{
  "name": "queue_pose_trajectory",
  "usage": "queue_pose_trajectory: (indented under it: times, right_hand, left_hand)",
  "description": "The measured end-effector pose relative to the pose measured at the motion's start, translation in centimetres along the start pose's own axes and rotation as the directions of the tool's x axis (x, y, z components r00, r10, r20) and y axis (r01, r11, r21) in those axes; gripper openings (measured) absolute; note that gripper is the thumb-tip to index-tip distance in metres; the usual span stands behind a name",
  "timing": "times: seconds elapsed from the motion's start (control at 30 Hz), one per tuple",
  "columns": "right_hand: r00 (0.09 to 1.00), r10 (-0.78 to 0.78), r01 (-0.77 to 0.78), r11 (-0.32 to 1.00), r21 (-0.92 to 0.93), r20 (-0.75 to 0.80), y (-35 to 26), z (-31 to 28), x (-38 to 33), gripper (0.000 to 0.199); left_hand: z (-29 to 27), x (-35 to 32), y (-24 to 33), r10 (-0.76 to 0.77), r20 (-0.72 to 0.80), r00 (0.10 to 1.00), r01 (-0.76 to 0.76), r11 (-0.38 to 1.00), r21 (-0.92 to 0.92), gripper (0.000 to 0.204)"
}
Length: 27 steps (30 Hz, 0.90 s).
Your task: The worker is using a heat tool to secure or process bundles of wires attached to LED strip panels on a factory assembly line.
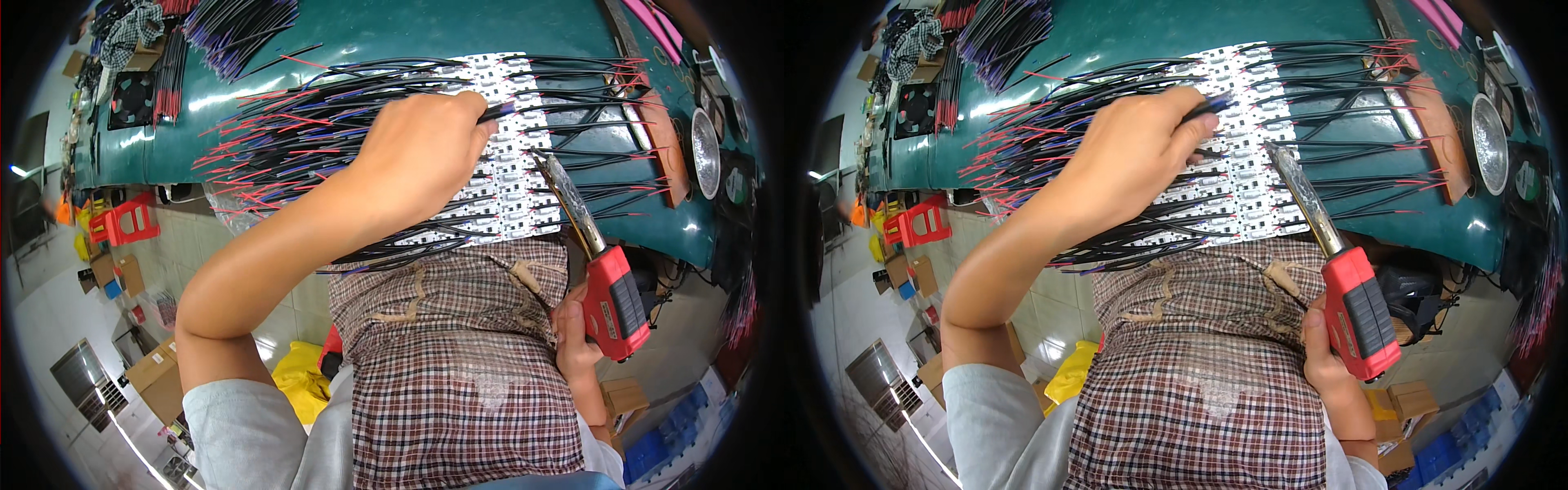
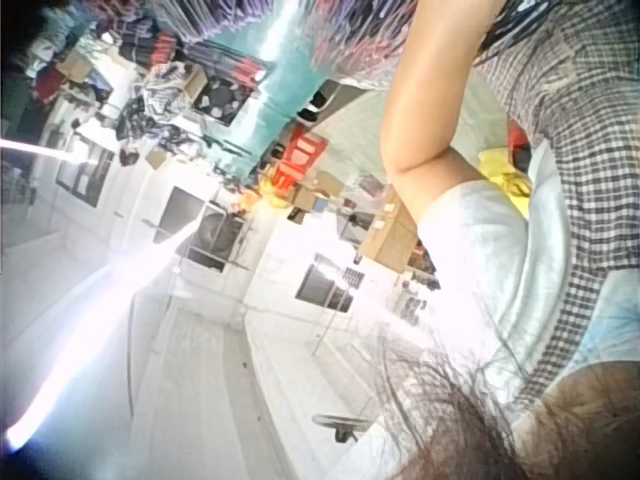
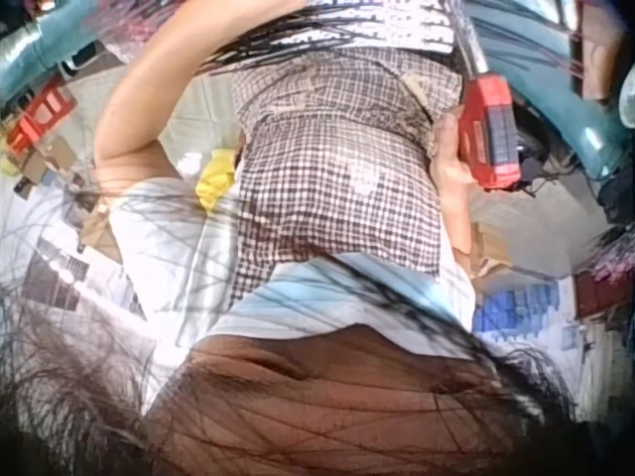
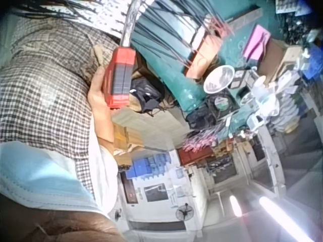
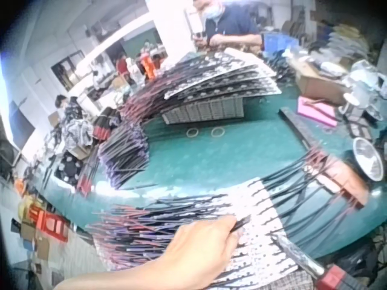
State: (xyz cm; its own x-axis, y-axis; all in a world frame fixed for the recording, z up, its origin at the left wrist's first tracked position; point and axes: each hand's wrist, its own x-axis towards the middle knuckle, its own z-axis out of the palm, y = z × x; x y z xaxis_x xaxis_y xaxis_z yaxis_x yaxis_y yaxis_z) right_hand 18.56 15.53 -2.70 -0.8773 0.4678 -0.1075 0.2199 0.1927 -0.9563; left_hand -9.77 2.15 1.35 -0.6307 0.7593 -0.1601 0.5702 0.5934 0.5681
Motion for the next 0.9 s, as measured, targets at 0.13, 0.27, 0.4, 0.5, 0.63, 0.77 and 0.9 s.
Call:
queue_pose_trajectory:
  times: [0.13, 0.27, 0.4, 0.5, 0.63, 0.77, 0.9]
  right_hand:
    - [0.999, 0.040, -0.035, 0.991, 0.128, -0.037, -0.4, 0.1, -0.4, 0.031]
    - [0.995, 0.093, -0.089, 0.986, 0.143, -0.024, -1.1, -0.4, -0.7, 0.028]
    - [0.993, 0.111, -0.113, 0.992, 0.061, 0.033, -0.1, -0.8, -1.1, 0.015]
    - [0.998, 0.048, -0.047, 0.998, -0.035, 0.038, 0.8, -0.8, -1.6, 0.025]
    - [0.996, 0.033, -0.025, 0.995, -0.098, 0.082, 0.6, -0.9, -1.5, 0.027]
    - [0.993, 0.024, -0.012, 0.994, -0.112, 0.115, 0.7, -0.8, -1.6, 0.024]
    - [0.973, 0.200, -0.175, 0.966, -0.190, 0.118, 0.6, -0.9, -1.6, 0.023]
  left_hand:
    - [-2.3, -0.3, 1.3, 0.186, -0.368, 0.911, -0.116, 0.972, 0.204, 0.023]
    - [-2.4, -1.7, 2.5, 0.132, -0.267, 0.955, -0.130, 0.991, 0.025, 0.019]
    - [0.4, -2.7, 1.7, -0.009, -0.095, 0.995, 0.008, 1.000, -0.011, 0.016]
    - [1.5, -2.6, 1.2, -0.057, -0.081, 0.995, 0.057, 0.998, -0.001, 0.015]
    - [2.3, -2.7, 1.1, -0.023, -0.115, 0.993, 0.031, 0.997, 0.064, 0.019]
    - [3.0, -2.7, 0.7, 0.045, -0.170, 0.984, -0.026, 0.993, 0.111, 0.023]
    - [3.0, -2.6, 0.8, 0.042, -0.152, 0.987, -0.023, 0.992, 0.122, 0.022]
